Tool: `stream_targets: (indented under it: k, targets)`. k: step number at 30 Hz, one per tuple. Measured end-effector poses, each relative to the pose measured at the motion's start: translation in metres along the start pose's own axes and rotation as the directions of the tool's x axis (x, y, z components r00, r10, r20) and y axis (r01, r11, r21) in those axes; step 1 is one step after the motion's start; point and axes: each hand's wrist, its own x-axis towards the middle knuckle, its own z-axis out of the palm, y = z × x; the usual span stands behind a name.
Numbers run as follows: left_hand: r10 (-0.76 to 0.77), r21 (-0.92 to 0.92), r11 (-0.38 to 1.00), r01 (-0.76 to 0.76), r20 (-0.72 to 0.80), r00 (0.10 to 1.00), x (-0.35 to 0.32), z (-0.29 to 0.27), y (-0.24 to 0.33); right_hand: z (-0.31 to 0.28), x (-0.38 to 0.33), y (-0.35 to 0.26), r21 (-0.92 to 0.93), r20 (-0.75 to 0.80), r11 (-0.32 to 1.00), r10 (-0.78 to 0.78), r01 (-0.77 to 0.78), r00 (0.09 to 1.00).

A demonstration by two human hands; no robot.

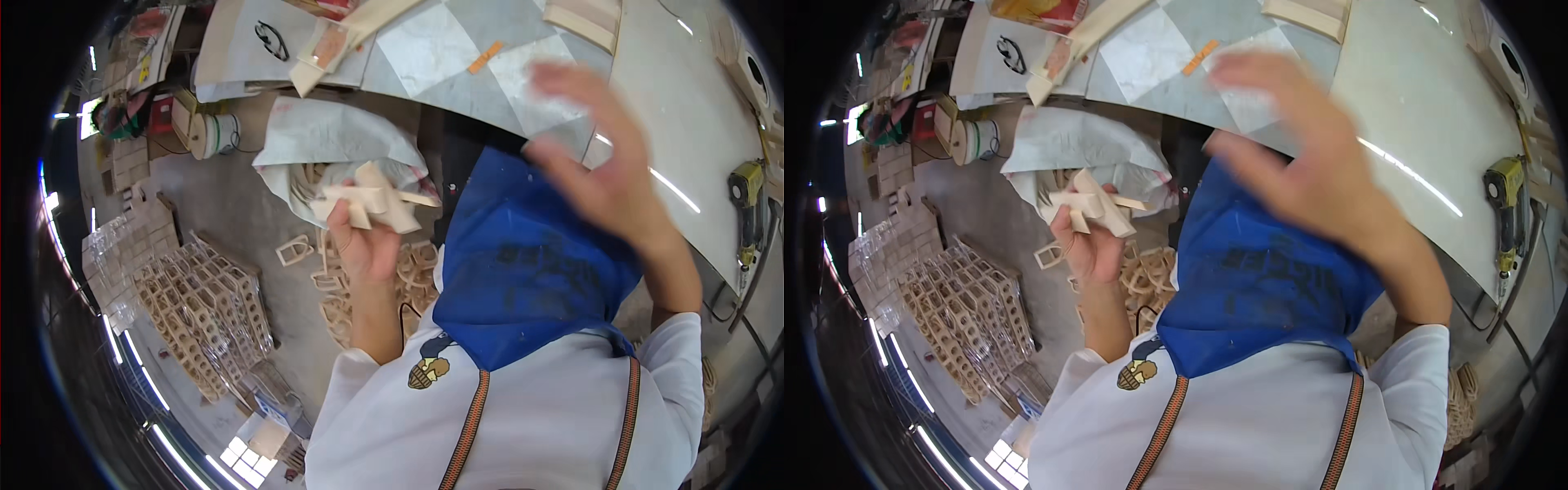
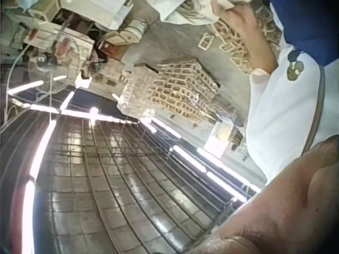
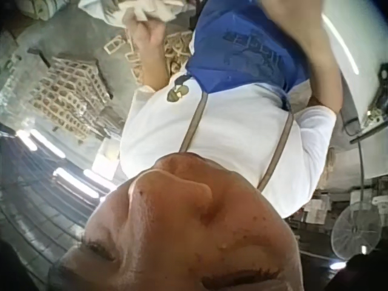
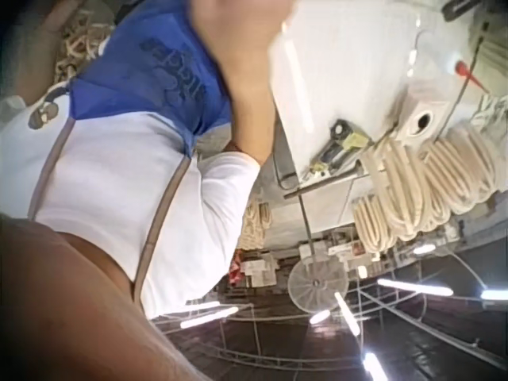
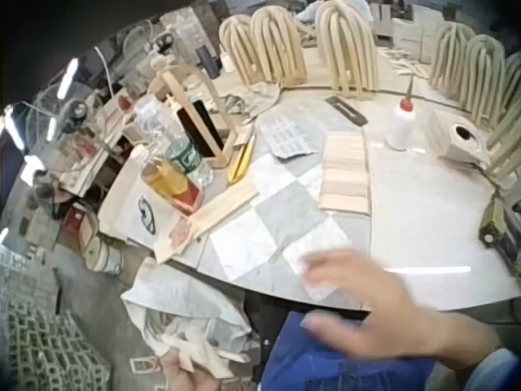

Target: Sanding wooden slats and applying glue to assemble a wooden component.

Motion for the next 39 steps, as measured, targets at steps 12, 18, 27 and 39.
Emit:
stream_targets:
  k: [12,18,27,39]
  targets:
    - [-0.336,0.112,0.942,0.317,0.277,0.900,-0.004,0.090,-0.083,0.036,-0.066,-0.030,0.103,0.052,0.923,0.367,-0.370,0.929]
    - [-0.382,0.049,0.920,0.390,0.344,0.858,0.000,0.100,-0.105,0.040,-0.077,-0.029,0.154,-0.210,0.929,0.363,-0.336,0.908]
    - [-0.392,-0.090,0.880,0.466,0.415,0.821,0.015,0.084,-0.097,0.020,-0.072,-0.029,0.577,-0.083,0.682,0.596,-0.449,0.799]
    - [-0.422,-0.088,0.877,0.473,0.331,0.844,0.019,0.060,-0.101,-0.008,-0.042,0.049,-0.599,-0.194,0.775,0.105,-0.203,0.975]
